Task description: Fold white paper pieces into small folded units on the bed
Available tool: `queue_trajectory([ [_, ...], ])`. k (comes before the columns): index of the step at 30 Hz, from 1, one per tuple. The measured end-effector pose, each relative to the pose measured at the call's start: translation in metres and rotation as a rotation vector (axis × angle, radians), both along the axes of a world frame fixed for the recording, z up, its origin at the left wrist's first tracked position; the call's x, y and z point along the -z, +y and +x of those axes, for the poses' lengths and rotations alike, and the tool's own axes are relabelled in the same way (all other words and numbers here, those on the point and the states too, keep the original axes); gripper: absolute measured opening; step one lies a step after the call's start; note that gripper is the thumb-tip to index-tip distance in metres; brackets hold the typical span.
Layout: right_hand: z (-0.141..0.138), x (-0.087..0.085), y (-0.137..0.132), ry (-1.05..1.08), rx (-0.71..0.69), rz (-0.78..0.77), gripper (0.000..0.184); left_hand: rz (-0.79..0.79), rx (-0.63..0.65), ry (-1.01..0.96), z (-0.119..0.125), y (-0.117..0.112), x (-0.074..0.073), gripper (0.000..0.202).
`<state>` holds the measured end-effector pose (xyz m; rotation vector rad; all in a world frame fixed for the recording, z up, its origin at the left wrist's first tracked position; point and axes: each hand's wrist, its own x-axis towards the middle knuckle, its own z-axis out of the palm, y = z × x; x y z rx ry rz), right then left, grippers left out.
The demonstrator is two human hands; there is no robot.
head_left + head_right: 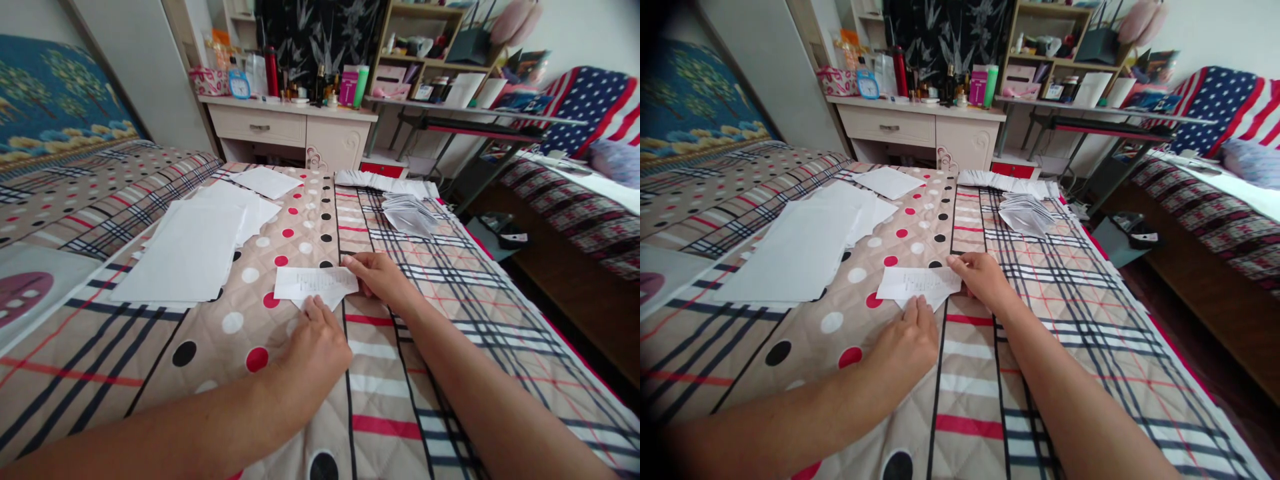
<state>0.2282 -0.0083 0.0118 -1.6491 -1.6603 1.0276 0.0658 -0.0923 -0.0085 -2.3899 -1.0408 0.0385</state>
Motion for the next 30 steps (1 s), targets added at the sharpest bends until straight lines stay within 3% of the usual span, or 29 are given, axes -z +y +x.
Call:
queue_trajectory([
  [7,-0.006,0.009,-0.001,-0.283,0.072,0.189,0.039,-0.003,-0.003,-0.048,0.000,0.000,-0.002,0.036],
  [14,-0.004,0.020,0.000,-0.077,0.044,0.197,0.036,-0.003,0.004,-0.043,0.000,0.000,-0.001,0.034],
  [19,0.002,0.019,0.002,0.131,0.000,0.097,0.031,-0.038,0.007,-0.053,-0.001,0.002,0.001,0.035],
  [23,0.006,0.010,0.001,0.262,-0.089,-0.136,0.023,-0.176,0.002,-0.096,-0.003,0.007,-0.013,0.033],
  [27,0.003,0.005,-0.001,0.371,0.027,-0.147,0.025,-0.384,-0.006,-0.290,-0.015,0.027,-0.031,0.015],
  [30,-0.004,0.005,-0.004,0.499,0.260,0.008,0.031,-0.361,0.096,-0.690,-0.028,0.054,-0.034,0.015],
])
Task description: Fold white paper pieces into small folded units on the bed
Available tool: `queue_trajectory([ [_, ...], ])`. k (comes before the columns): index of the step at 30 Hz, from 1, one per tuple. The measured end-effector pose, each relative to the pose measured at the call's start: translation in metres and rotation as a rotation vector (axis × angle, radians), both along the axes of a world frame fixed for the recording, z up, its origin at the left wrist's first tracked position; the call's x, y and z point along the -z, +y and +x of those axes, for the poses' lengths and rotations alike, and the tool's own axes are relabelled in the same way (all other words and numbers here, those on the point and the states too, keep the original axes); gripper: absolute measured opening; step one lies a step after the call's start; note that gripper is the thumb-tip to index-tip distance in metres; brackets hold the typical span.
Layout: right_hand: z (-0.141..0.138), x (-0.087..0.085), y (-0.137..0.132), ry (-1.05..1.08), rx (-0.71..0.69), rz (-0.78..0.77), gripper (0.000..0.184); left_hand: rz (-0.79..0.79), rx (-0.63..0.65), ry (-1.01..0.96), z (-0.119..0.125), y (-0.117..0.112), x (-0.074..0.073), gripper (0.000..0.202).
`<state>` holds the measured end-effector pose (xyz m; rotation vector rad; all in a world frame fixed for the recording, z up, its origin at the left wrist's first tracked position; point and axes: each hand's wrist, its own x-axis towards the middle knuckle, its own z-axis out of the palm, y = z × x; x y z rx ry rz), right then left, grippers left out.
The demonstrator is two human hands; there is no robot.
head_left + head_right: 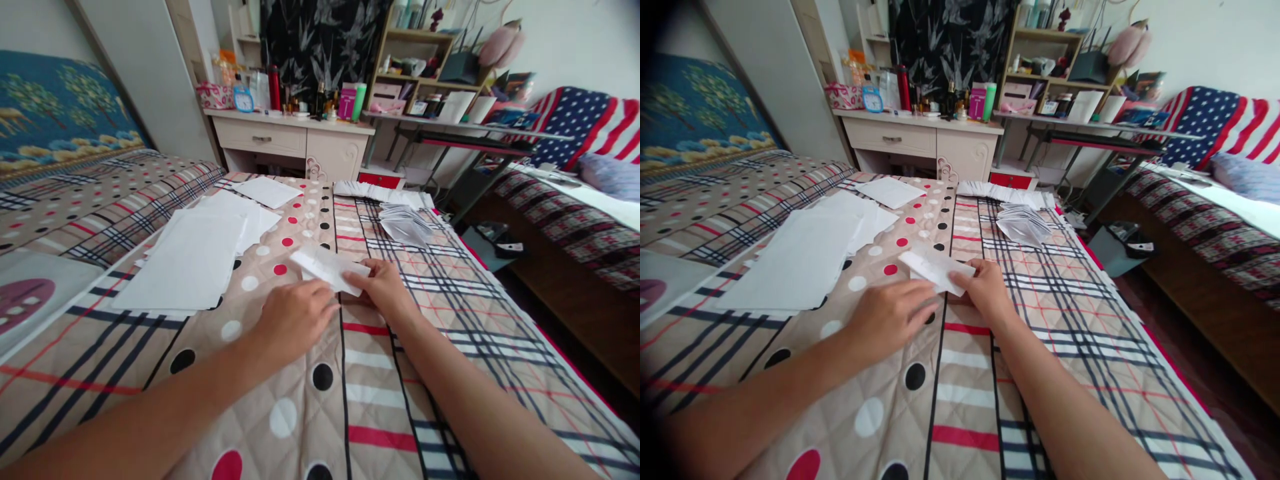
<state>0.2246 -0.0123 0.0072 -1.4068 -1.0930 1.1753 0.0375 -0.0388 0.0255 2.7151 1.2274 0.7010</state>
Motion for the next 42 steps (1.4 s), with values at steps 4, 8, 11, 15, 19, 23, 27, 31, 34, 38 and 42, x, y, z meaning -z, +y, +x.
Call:
queue_trajectory([
  [4,-0.015,-0.001,-0.006,0.126,0.211,0.144,0.032,-0.070,-0.140,-0.600,-0.011,0.032,0.006,0.021],
  [8,-0.030,-0.002,-0.015,0.106,0.244,0.212,0.034,-0.620,-0.168,-1.097,-0.006,0.039,0.010,0.062],
  [11,-0.038,-0.003,-0.022,0.106,0.185,0.170,0.035,-0.788,-0.197,-1.260,-0.003,0.039,0.015,0.067],
  [15,-0.047,-0.002,-0.028,0.226,0.055,0.069,0.039,-0.672,-0.272,-1.338,-0.006,0.047,0.021,0.069],
  [19,-0.050,0.000,-0.028,0.343,-0.099,-0.014,0.039,-0.819,-0.186,-1.320,-0.012,0.050,0.021,0.067],
  [23,-0.046,0.002,-0.025,0.347,-0.099,0.031,0.033,-0.946,-0.107,-1.181,-0.012,0.044,0.019,0.058],
  [27,-0.041,0.001,-0.024,0.332,-0.094,0.017,0.029,-0.960,-0.034,-1.091,-0.009,0.038,0.022,0.056],
  [31,-0.041,0.001,-0.024,0.350,-0.108,-0.010,0.030,-0.894,-0.068,-1.058,-0.009,0.037,0.027,0.062],
  [34,-0.041,0.002,-0.024,0.372,-0.126,-0.020,0.030,-0.806,-0.054,-1.088,-0.009,0.038,0.027,0.050],
  [38,-0.041,0.002,-0.023,0.366,-0.118,-0.029,0.029,-0.814,-0.069,-1.094,-0.010,0.038,0.023,0.032],
  [42,-0.041,0.002,-0.023,0.355,-0.126,-0.038,0.028,-0.843,-0.101,-1.092,-0.010,0.039,0.020,0.032],
])
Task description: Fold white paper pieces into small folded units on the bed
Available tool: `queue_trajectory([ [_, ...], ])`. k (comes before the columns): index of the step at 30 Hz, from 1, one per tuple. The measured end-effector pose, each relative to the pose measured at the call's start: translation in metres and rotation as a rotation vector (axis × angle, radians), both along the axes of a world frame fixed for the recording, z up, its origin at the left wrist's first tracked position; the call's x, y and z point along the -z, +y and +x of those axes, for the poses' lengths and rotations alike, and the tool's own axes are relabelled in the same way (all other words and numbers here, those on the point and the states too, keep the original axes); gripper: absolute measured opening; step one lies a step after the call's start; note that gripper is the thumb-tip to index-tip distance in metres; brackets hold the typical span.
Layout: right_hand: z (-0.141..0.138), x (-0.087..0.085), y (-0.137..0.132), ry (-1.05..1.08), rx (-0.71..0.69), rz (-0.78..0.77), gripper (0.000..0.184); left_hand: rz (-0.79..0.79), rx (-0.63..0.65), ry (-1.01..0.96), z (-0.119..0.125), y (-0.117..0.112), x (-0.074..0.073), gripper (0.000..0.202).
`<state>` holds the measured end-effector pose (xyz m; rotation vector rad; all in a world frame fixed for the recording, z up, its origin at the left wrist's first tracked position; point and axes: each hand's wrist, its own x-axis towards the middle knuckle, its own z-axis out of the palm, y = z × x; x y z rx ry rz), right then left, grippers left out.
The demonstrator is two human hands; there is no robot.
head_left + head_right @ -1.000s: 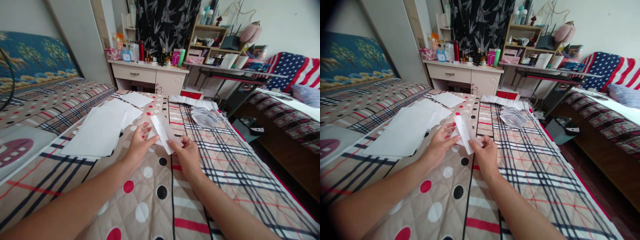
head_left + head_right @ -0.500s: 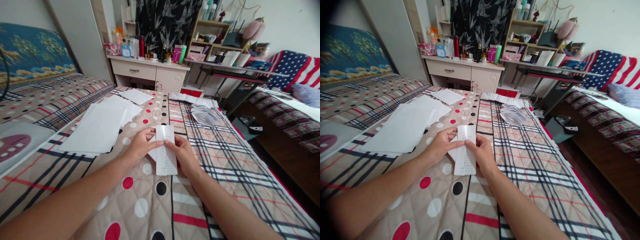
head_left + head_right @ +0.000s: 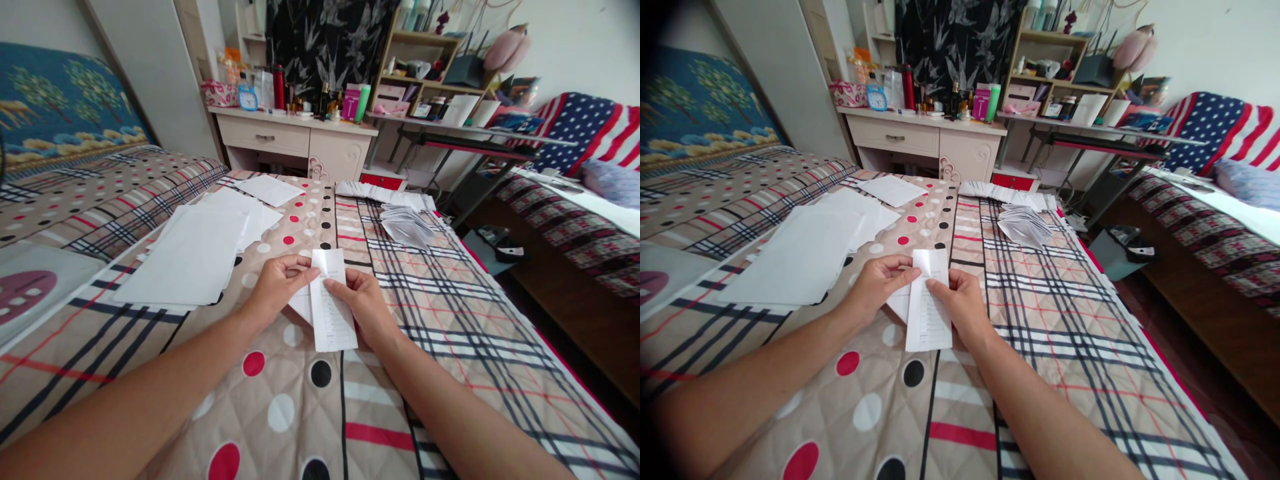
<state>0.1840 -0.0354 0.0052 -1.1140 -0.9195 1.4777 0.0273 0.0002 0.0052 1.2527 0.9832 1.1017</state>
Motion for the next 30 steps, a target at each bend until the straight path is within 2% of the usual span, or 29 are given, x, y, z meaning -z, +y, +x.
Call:
queue_trajectory([
  [11,-0.001,0.005,-0.002,-0.099,-0.007,0.059,0.023,-0.042,-0.078,0.009,0.001,0.000,0.001,0.030],
  [13,-0.001,0.005,-0.001,-0.113,-0.017,0.071,0.024,-0.048,-0.064,-0.015,0.000,0.000,0.002,0.035],
  [17,0.001,0.006,-0.001,-0.154,-0.064,0.061,0.026,-0.090,0.006,-0.080,-0.002,0.001,0.002,0.057],
  [23,0.003,0.006,-0.001,-0.215,-0.152,0.063,0.027,-0.191,0.232,-0.057,-0.007,0.002,0.003,0.033],
  [30,0.004,0.001,-0.002,-0.191,-0.229,0.052,0.028,-0.123,0.200,0.000,-0.010,0.005,0.003,0.027],
])
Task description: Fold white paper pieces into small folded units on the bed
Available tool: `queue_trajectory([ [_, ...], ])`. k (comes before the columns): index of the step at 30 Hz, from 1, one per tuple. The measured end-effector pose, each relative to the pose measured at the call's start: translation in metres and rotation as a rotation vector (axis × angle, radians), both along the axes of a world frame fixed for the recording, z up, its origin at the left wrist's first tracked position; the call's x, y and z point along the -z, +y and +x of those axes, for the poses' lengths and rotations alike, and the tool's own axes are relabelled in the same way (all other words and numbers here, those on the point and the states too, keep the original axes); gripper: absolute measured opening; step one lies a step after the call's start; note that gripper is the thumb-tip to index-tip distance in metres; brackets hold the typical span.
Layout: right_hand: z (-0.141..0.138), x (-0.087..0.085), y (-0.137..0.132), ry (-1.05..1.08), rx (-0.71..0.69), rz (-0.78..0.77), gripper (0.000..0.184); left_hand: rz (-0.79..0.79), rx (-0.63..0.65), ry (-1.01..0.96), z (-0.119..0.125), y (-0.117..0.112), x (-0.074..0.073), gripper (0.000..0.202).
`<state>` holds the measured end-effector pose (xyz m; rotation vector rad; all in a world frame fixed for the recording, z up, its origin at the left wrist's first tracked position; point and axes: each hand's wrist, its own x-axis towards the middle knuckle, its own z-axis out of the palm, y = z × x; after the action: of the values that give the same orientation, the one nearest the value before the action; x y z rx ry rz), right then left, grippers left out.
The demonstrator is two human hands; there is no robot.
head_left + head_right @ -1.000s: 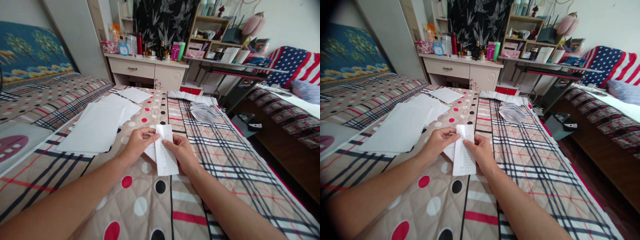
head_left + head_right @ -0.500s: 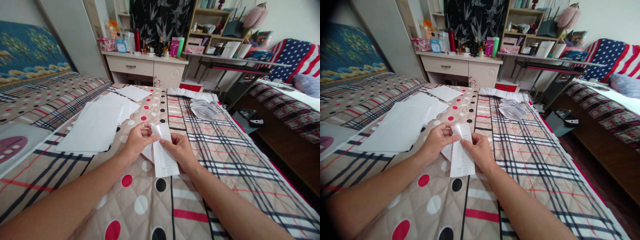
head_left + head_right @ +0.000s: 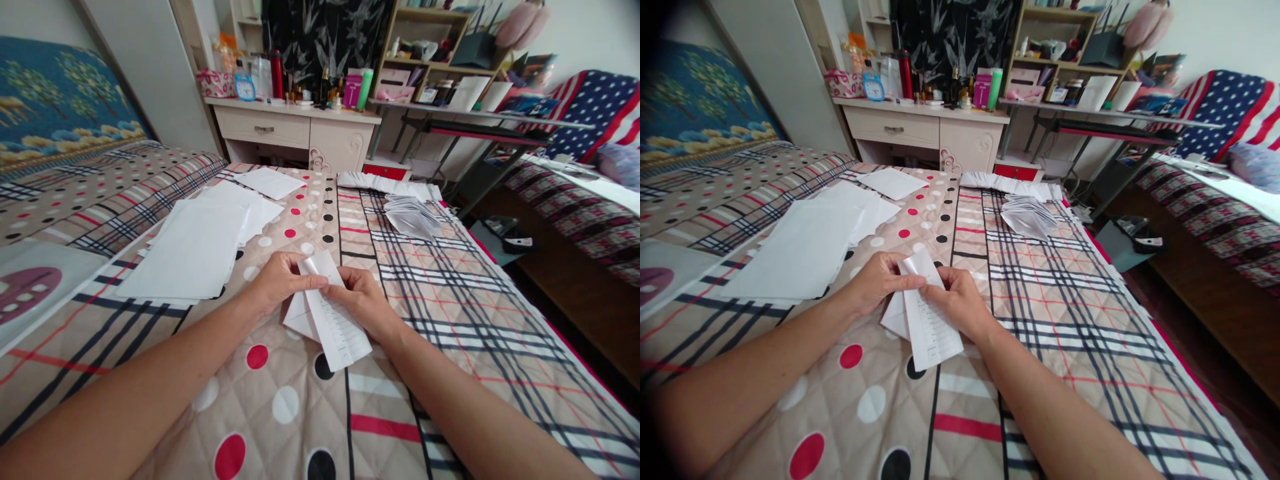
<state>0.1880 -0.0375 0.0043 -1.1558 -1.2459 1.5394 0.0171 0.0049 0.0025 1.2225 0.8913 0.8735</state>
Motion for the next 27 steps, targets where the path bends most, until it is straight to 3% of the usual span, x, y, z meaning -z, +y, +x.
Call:
queue_trajectory([
  [10,0.000,0.000,0.000,-0.009,0.032,0.003,0.020,-0.025,-0.037,-0.031,0.002,-0.001,-0.003,0.026],
  [18,-0.004,0.000,-0.002,-0.008,0.044,0.023,0.015,-0.063,-0.170,-0.084,0.008,-0.004,-0.002,0.042],
  [21,-0.005,0.002,-0.002,0.029,0.123,0.088,0.016,-0.037,-0.133,-0.059,0.008,-0.005,-0.003,0.044],
  [24,-0.004,0.004,0.001,0.089,0.300,0.166,0.020,0.009,0.001,0.034,0.010,-0.008,-0.004,0.038],
  [27,-0.002,0.005,0.003,0.105,0.453,0.222,0.020,-0.045,0.054,0.050,0.013,-0.012,-0.005,0.048],
])
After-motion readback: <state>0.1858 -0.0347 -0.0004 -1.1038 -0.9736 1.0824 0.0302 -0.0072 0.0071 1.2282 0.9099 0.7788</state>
